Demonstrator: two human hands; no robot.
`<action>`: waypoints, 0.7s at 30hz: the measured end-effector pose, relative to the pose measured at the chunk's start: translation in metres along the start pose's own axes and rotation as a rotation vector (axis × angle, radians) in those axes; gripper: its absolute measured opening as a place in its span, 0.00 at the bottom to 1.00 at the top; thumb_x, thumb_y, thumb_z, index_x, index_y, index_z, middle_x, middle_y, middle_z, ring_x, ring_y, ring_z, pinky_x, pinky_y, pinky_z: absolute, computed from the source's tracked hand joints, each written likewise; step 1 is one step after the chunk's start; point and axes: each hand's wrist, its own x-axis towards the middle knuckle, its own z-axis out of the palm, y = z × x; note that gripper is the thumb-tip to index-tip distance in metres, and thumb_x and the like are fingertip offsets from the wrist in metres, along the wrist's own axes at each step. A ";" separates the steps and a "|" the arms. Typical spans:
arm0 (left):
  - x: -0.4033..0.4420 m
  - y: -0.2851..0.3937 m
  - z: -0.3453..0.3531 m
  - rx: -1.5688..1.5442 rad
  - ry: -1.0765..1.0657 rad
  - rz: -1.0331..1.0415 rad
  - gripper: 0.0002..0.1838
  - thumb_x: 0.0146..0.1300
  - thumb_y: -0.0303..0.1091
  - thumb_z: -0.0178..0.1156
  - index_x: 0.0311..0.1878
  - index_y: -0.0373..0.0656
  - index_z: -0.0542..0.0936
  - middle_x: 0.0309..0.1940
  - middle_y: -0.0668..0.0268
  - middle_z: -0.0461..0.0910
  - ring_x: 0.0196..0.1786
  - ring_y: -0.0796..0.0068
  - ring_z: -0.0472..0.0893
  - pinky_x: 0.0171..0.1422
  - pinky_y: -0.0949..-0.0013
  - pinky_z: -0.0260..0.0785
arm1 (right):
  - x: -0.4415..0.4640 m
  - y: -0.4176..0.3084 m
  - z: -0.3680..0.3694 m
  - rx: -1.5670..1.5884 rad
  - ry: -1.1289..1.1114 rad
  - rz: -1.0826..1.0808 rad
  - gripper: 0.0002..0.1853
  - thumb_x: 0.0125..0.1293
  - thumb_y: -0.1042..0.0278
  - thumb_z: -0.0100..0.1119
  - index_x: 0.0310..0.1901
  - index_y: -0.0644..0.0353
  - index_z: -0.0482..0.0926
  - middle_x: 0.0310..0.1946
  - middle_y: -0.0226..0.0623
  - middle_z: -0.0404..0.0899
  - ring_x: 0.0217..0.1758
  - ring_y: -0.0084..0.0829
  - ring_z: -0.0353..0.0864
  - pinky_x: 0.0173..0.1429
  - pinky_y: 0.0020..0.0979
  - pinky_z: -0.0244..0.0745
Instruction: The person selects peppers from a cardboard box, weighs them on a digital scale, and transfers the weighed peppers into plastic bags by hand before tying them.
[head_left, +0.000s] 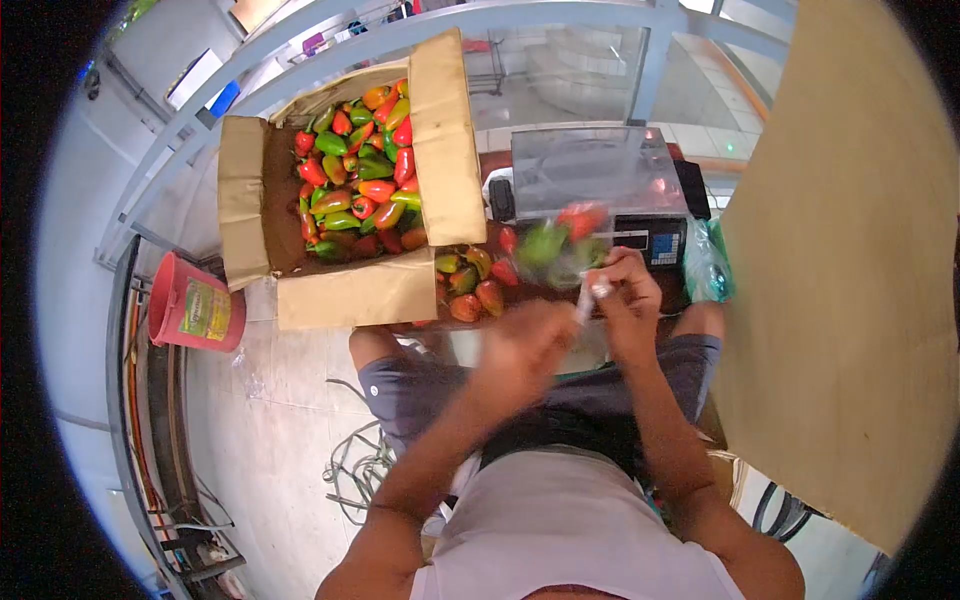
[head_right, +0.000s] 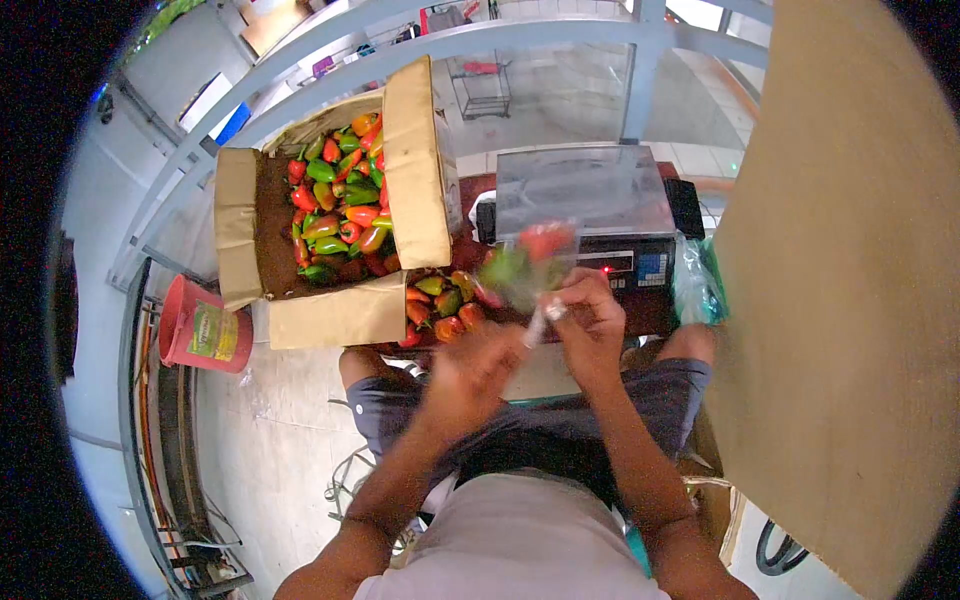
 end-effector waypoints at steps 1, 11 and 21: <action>-0.009 0.020 0.015 -0.334 0.009 -0.259 0.05 0.65 0.24 0.62 0.43 0.39 0.82 0.36 0.56 0.84 0.42 0.60 0.86 0.48 0.62 0.77 | 0.000 0.018 -0.005 0.211 0.051 0.062 0.10 0.64 0.69 0.69 0.45 0.60 0.83 0.50 0.36 0.77 0.52 0.26 0.78 0.59 0.31 0.73; -0.008 -0.024 0.000 -0.071 -0.062 -0.100 0.04 0.66 0.27 0.64 0.42 0.39 0.83 0.33 0.61 0.84 0.36 0.64 0.84 0.40 0.62 0.75 | -0.016 -0.003 -0.022 0.014 -0.522 0.368 0.44 0.63 0.70 0.70 0.78 0.56 0.58 0.67 0.42 0.74 0.62 0.36 0.81 0.69 0.40 0.72; -0.018 -0.049 0.027 -1.252 0.012 -0.836 0.05 0.68 0.32 0.65 0.42 0.42 0.81 0.34 0.64 0.86 0.34 0.75 0.85 0.35 0.72 0.76 | -0.030 0.025 -0.006 -0.474 -0.152 -0.172 0.08 0.63 0.72 0.68 0.44 0.57 0.87 0.41 0.35 0.86 0.45 0.34 0.82 0.57 0.34 0.75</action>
